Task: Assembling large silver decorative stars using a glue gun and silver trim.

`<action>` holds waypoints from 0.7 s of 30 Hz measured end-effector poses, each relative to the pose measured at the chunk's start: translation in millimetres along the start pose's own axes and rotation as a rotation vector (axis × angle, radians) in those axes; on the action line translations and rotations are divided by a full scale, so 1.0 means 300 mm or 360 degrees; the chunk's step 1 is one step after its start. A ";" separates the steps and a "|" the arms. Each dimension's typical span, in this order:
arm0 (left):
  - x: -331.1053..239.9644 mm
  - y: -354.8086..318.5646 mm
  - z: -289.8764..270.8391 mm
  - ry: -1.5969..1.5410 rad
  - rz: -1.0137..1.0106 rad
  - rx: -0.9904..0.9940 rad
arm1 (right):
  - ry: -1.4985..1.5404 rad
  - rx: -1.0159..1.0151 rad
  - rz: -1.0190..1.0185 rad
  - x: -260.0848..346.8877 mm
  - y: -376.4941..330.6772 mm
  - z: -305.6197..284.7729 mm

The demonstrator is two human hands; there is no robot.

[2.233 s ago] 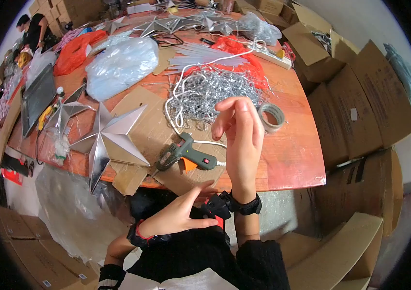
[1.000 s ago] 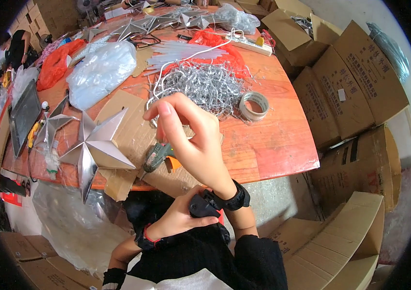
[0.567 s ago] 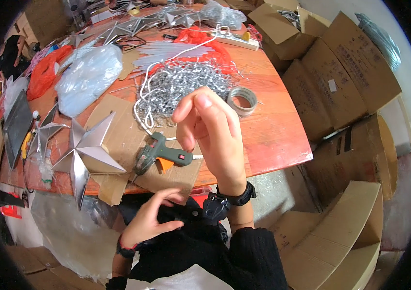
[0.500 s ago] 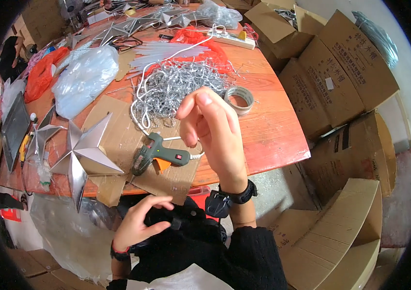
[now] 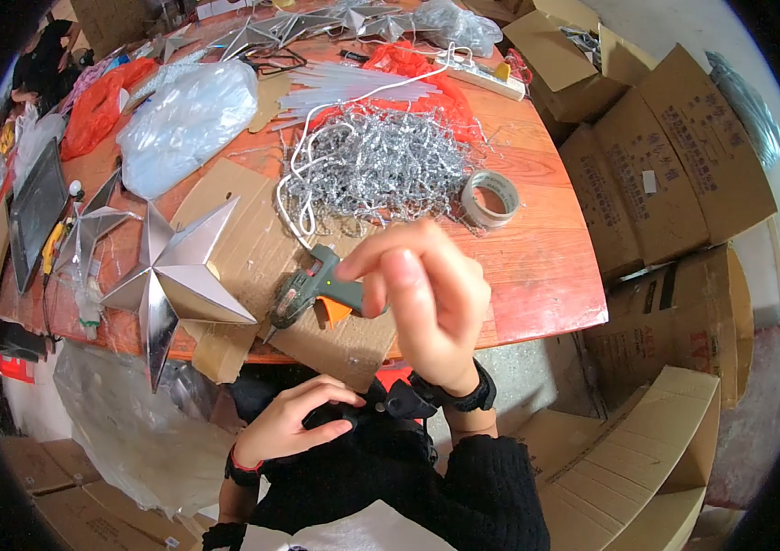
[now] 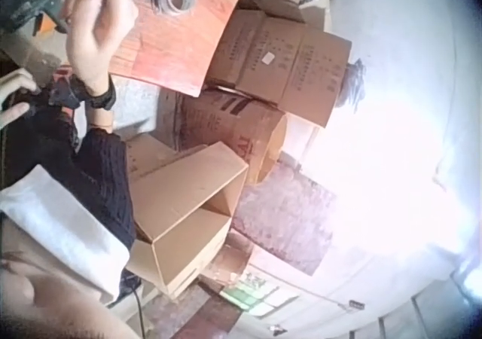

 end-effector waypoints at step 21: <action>0.076 -0.019 0.003 -0.0004 -0.0096 -0.0009 | -0.0235 0.0257 0.0207 -0.057 -0.003 0.076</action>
Point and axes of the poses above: each hand's wrist, its own y-axis towards the middle knuckle, its own z-axis out of the palm, x = y × z, the point moved 9 cm from there along y, towards the middle knuckle, and after that the axes turned 2 degrees about z, right-handed, at the moved point
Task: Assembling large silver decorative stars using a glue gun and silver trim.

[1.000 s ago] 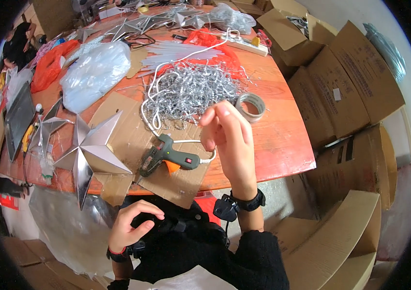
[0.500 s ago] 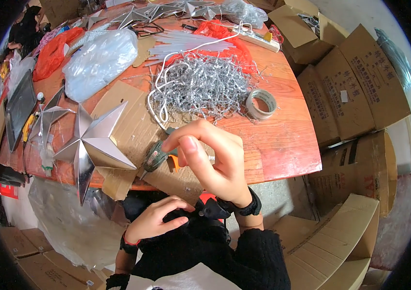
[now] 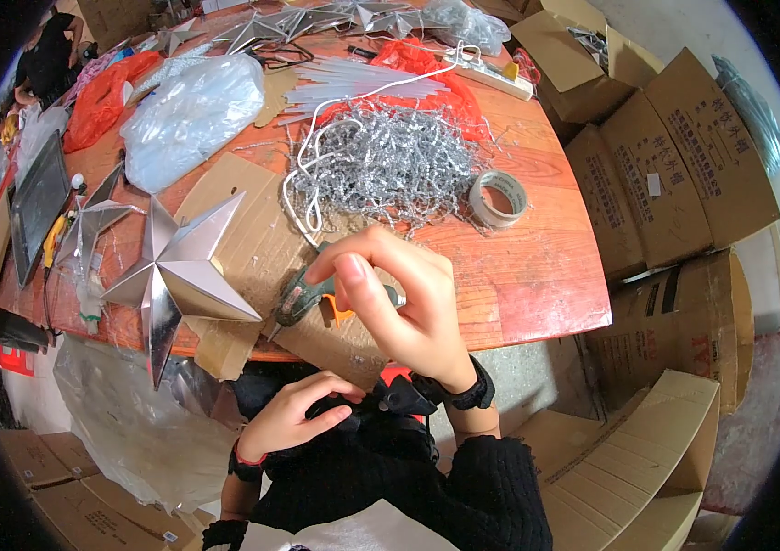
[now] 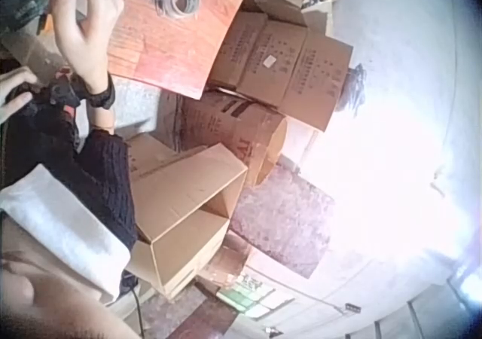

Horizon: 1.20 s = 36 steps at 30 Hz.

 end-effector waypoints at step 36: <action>0.136 -0.540 -0.408 0.0011 0.0196 -0.1941 | -0.1281 0.0609 0.0298 -0.363 -0.103 0.079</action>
Point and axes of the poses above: each hand's wrist, its own y-axis towards the middle knuckle, its own z-axis out of the palm, x = y × z, the point moved 9 cm from there along y, towards the middle knuckle, and after that the axes turned 2 degrees about z, right-handed, at the moved point
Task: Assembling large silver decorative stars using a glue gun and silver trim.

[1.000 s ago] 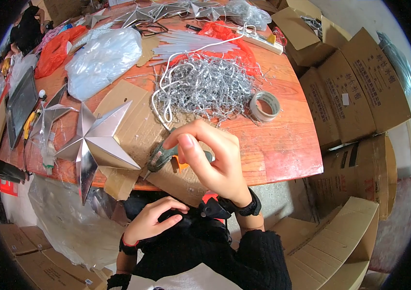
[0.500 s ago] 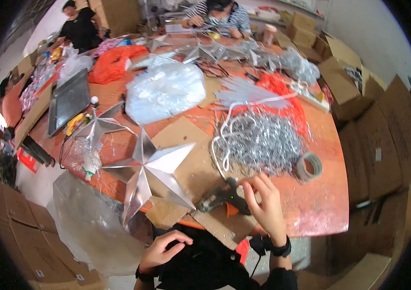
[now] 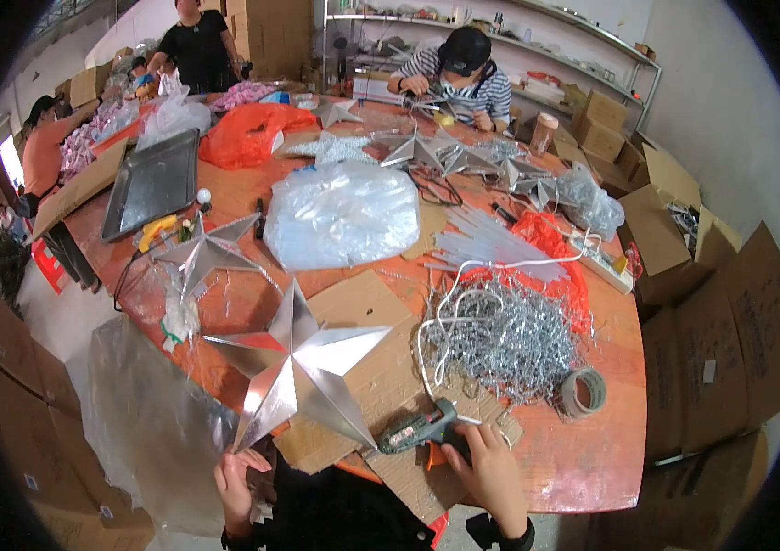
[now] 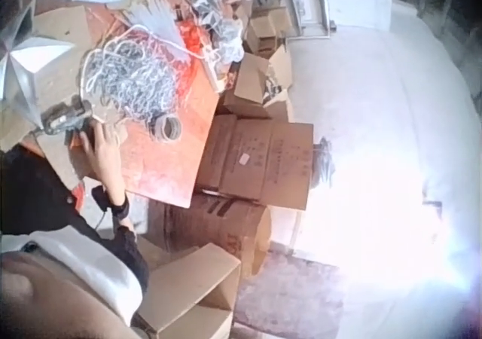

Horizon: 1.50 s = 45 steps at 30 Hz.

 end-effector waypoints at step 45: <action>0.101 -0.003 0.329 -0.1050 -0.0494 0.0889 | 0.1183 -0.0415 -0.0119 0.190 0.180 -0.084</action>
Point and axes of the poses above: each hand's wrist, its own y-axis towards the middle knuckle, its own z-axis out of the palm, x = y × z, the point moved 9 cm from there along y, towards the middle knuckle, and after that the axes turned 2 degrees about z, right-handed, at the moved point
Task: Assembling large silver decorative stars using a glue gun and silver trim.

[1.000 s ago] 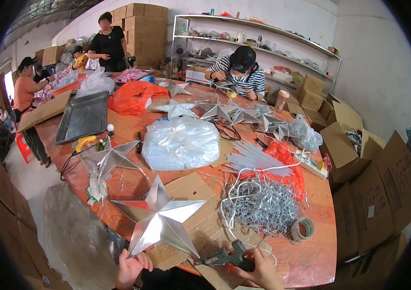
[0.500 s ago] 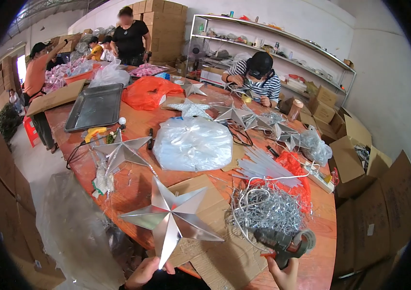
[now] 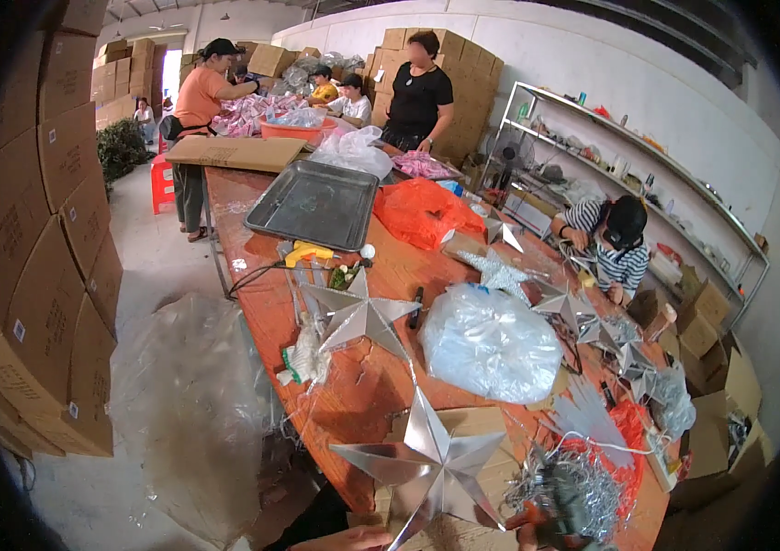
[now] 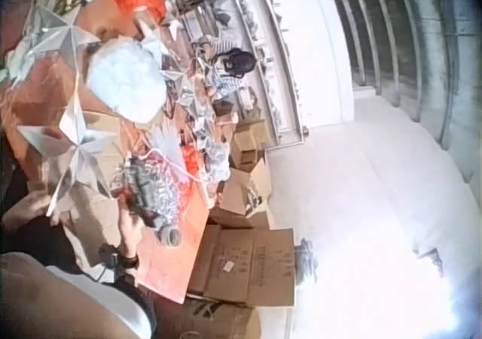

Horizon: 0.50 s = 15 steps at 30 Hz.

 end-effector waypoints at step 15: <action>0.121 0.003 -0.079 0.0171 -0.0254 -0.0147 | 0.0350 0.0075 0.0248 -0.080 0.029 0.094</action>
Point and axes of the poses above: each hand's wrist, its own y-axis towards the middle knuckle, its own z-axis out of the palm, x = y × z, the point moved 9 cm from there along y, towards the middle knuckle, and after that the axes turned 2 degrees about z, right-handed, at the moved point
